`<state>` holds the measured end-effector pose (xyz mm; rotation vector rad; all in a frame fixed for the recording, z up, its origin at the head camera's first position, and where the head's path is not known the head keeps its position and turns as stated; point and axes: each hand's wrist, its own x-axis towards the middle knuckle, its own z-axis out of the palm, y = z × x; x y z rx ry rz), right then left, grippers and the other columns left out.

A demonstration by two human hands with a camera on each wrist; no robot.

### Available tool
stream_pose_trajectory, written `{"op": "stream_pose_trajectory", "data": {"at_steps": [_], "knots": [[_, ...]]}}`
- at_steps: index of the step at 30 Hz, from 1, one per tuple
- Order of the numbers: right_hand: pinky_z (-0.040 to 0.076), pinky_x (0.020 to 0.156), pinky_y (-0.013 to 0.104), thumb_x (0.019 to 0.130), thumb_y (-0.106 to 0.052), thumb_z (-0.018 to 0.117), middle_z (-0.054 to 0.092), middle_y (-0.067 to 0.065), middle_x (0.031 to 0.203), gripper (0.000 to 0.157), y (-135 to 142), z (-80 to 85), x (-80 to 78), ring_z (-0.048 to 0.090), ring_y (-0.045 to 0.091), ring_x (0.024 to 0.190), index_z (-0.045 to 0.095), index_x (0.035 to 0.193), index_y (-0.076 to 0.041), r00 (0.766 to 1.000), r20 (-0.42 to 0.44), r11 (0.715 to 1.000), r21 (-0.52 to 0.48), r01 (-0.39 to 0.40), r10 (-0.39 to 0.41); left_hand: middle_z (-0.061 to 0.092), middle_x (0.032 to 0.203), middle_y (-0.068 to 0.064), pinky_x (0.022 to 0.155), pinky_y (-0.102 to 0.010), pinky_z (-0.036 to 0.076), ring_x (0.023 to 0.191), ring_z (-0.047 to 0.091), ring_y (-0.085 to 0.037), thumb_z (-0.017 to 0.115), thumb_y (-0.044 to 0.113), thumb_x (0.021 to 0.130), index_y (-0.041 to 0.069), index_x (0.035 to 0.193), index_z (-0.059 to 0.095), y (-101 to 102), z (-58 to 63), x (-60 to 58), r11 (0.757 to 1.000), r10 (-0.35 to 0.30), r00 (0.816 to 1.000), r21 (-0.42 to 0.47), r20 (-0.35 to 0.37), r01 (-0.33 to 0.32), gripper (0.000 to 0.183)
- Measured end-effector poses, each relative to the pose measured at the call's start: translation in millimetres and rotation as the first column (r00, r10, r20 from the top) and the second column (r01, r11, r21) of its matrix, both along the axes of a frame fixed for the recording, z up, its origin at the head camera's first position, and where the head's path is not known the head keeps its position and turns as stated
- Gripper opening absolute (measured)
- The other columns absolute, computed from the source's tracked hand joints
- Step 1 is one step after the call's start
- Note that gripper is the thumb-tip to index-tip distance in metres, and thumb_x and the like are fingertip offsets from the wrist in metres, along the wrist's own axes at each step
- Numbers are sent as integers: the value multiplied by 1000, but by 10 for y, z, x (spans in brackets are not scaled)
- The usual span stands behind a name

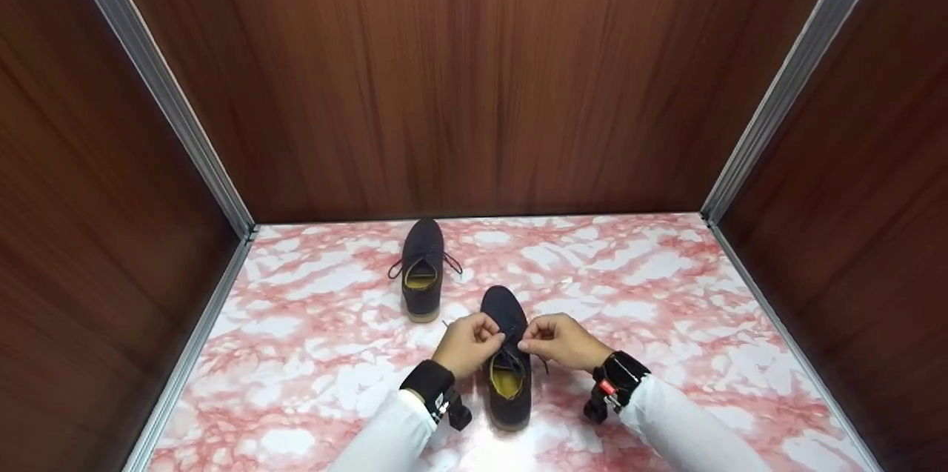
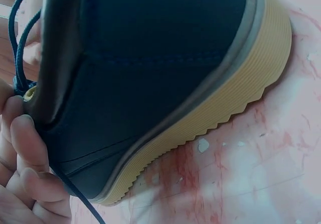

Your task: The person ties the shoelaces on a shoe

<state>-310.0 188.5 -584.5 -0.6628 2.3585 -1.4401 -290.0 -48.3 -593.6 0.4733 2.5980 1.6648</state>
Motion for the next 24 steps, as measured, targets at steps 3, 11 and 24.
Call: {"op": "stream_pose_trajectory", "data": {"at_steps": [3,11,24], "knots": [[46,55,18,96,-24,76,62,-5,71,21,5,-4,13,53,3,59,74,91,-4,998,14,998,9,-63,62,61,72,7,57,-15,42,60,52,0,75,15,93,7,89,68,0,1,4,1000,1,1000,4,3,-1,12],[45,63,14,88,-18,83,72,3,78,14,-33,43,50,55,-4,68,79,89,-5,981,-47,980,70,-187,190,58,72,8,57,-15,41,59,50,0,74,17,94,5,91,67,-14,4,6,1000,3,999,21,37,-4,13],[50,63,18,95,-9,67,68,0,82,12,-33,128,-17,59,4,68,68,90,2,983,31,983,37,-180,179,63,73,0,52,-18,47,58,60,-16,68,16,100,2,93,64,-86,31,-25,993,-14,995,114,97,3,15]]}}
